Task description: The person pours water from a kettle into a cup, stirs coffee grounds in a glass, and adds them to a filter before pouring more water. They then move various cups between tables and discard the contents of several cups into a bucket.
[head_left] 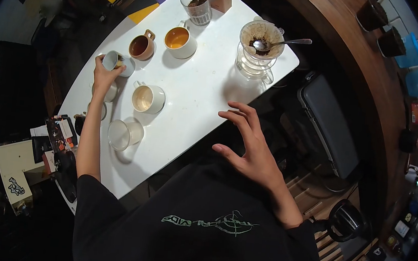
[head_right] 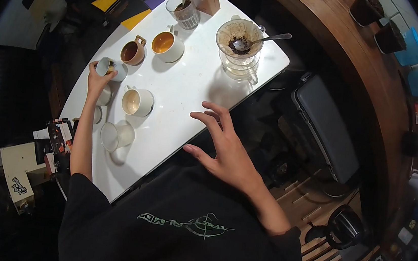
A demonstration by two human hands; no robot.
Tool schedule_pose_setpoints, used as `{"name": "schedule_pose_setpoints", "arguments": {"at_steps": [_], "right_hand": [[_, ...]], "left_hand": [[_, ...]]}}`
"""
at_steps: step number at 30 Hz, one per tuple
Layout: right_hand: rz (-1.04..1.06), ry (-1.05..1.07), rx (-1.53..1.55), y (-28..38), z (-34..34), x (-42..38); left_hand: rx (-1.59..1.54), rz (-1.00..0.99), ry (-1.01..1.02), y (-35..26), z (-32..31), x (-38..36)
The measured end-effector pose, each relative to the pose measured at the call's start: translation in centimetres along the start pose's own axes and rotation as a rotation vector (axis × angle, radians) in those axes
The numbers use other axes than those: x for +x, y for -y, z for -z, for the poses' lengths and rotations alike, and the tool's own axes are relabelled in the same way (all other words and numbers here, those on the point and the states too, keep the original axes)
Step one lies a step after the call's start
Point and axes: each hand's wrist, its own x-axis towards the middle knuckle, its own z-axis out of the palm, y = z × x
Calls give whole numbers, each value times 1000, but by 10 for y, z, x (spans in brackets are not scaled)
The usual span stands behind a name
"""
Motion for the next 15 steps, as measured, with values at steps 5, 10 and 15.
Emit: {"name": "schedule_pose_setpoints", "arguments": {"at_steps": [5,10,15], "right_hand": [[-4,-18,-1,-2,0,-2],[-11,-37,-22,-1,-1,-5],[-40,-85,-29,-5,2,-12]], "left_hand": [[-36,61,49,1,1,0],[-57,-95,-29,23,5,0],[-96,-188,-170,-65,114,-46]]}}
